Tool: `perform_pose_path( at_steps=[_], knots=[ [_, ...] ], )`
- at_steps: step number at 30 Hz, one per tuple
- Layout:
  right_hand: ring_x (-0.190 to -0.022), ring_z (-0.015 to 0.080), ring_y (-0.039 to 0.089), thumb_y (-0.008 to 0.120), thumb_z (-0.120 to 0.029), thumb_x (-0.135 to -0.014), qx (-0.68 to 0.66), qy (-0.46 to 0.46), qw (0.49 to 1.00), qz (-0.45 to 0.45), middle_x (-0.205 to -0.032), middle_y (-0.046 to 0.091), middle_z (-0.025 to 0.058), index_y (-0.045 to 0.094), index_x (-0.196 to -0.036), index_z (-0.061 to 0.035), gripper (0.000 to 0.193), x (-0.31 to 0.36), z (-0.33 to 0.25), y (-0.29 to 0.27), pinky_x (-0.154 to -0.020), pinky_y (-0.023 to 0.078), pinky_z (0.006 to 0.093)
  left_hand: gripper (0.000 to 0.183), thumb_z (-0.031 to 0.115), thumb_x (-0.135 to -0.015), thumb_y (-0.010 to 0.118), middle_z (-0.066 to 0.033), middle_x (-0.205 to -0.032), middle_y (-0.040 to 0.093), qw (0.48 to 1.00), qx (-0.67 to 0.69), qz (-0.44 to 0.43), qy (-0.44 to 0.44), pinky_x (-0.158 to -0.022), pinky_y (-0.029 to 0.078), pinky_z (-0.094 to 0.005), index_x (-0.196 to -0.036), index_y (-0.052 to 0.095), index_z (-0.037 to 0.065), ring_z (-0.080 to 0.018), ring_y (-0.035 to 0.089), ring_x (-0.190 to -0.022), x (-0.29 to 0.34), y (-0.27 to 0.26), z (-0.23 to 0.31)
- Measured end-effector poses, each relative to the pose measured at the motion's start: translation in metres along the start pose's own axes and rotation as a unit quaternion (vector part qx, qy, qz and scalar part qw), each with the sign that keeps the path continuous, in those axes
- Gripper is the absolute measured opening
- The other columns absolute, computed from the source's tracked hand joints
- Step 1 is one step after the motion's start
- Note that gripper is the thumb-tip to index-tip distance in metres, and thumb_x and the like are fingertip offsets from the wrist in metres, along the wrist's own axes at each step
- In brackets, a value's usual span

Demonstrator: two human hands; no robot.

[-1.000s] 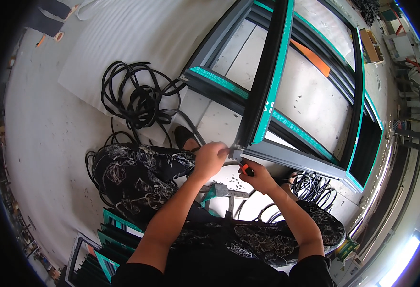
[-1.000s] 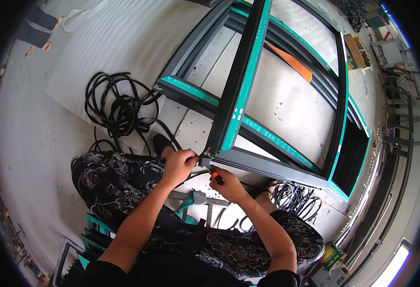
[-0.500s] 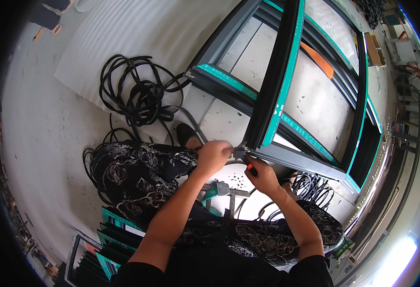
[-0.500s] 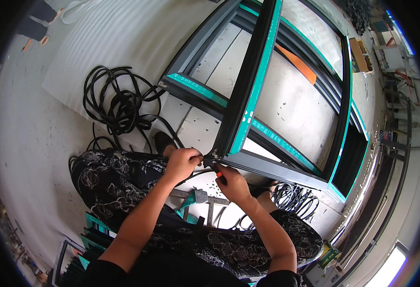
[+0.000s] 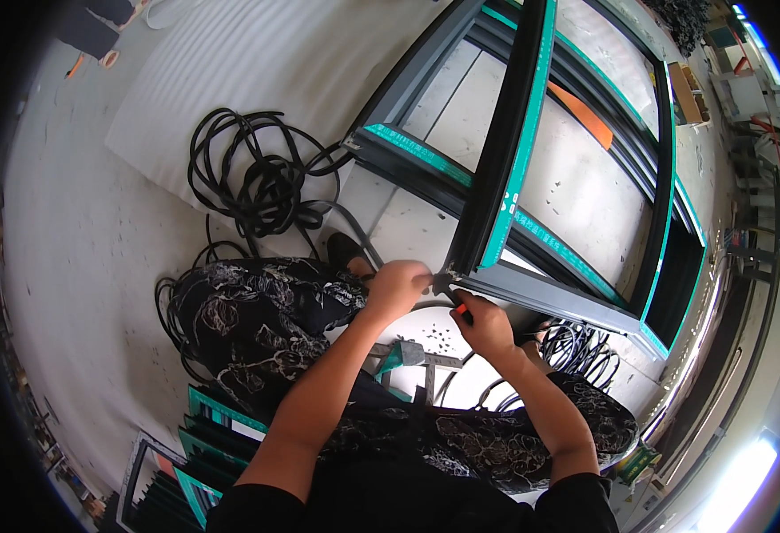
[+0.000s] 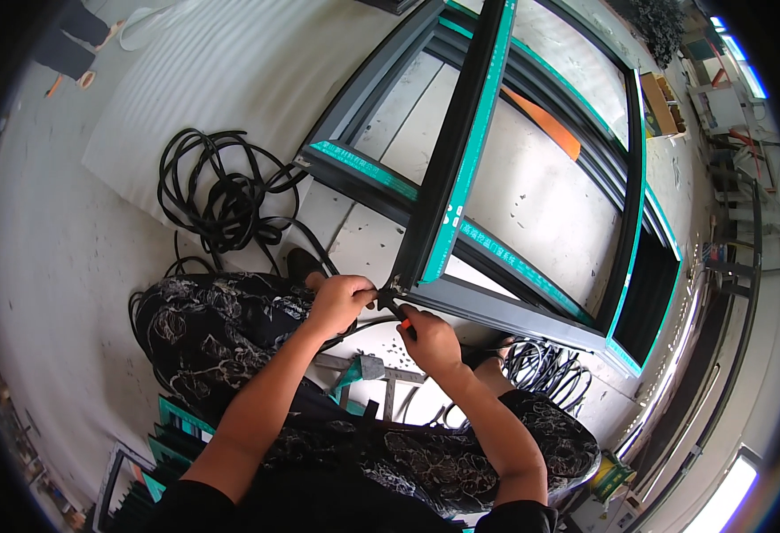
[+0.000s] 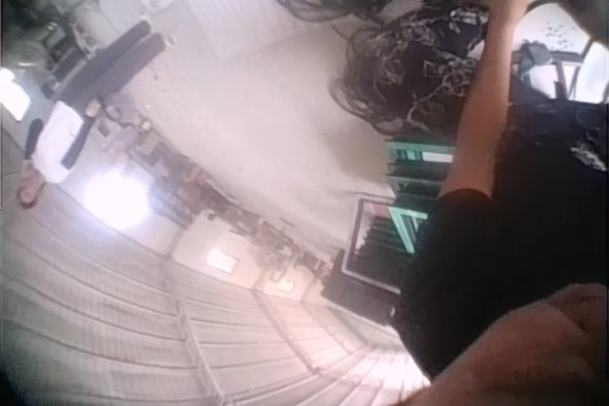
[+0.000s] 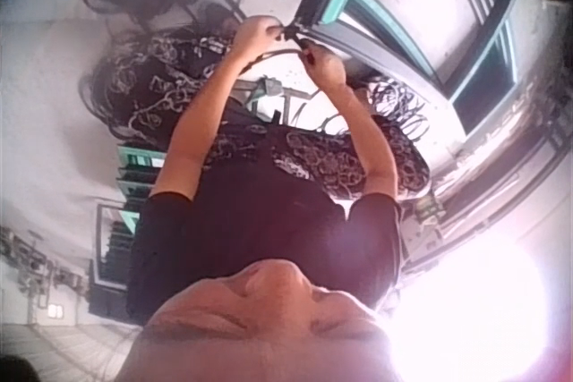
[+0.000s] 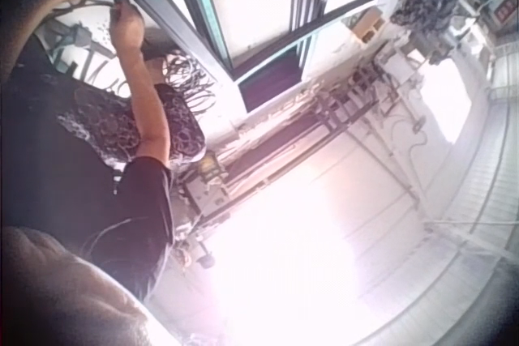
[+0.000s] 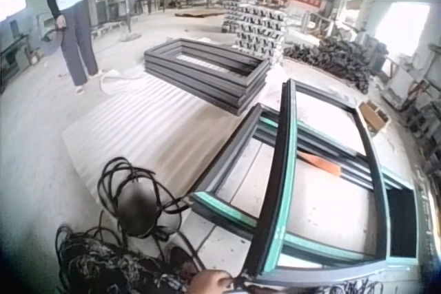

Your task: The person aligns a window frame, presses a rubber sealing strip into its groove by hand, cuts the strip with pliers, and presses the seal firmly into place.

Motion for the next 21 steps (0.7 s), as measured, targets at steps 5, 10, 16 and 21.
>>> perform_pose_path(
  at_steps=[5,10,16,21],
  knots=[
    [-0.070,0.0309,0.057,0.060,-0.011,-0.072,0.131,-0.022,0.991,-0.007,-0.070,0.055,0.0119,0.057,-0.098,-0.0098,0.026,0.036,0.037,0.034,-0.062,0.047,0.0412,0.013,0.010,-0.079,0.058,-0.0108,-0.065,0.062,0.997,0.030,0.065,0.013,-0.053,0.044,-0.0292,-0.079,0.063,-0.002,-0.0181,0.057,-0.053,0.002,0.007,-0.014],
    [-0.074,0.0338,0.058,0.061,-0.017,-0.074,0.201,0.061,0.978,-0.001,-0.074,0.057,0.0135,0.057,-0.092,-0.0102,0.019,0.024,0.101,0.062,-0.062,0.047,0.0444,0.014,0.009,-0.086,0.053,-0.0096,-0.073,0.064,0.975,0.186,-0.045,-0.116,-0.053,0.046,-0.0244,-0.085,0.061,-0.002,-0.0158,0.060,-0.058,0.005,0.019,-0.004],
    [-0.092,0.0316,0.056,0.068,-0.019,-0.067,0.130,0.044,0.979,0.151,-0.095,0.060,0.0128,0.059,-0.099,-0.0110,0.034,0.001,0.080,0.075,-0.080,0.043,0.0393,0.011,0.010,-0.090,0.047,-0.0174,-0.081,0.062,0.876,0.426,-0.034,-0.222,-0.058,0.055,-0.0325,-0.090,0.044,0.000,-0.0254,0.064,-0.068,0.008,0.036,-0.005],
    [-0.097,0.0268,0.055,0.057,-0.014,-0.075,-0.679,0.161,0.707,-0.115,-0.105,0.059,0.0118,0.054,-0.106,-0.0018,0.034,0.023,0.006,0.088,-0.096,0.035,0.0374,0.012,0.010,-0.090,0.047,-0.0200,-0.081,0.062,0.894,0.398,0.002,-0.206,-0.060,0.054,-0.0332,-0.092,0.045,-0.002,-0.0273,0.064,-0.069,0.007,0.047,-0.005]
  ],
)
Point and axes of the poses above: each hand's wrist, its own x-axis away from the middle knuckle, its own y-axis out of the palm, z = x × y, the point moved 1 cm from there along -x, towards the middle knuckle
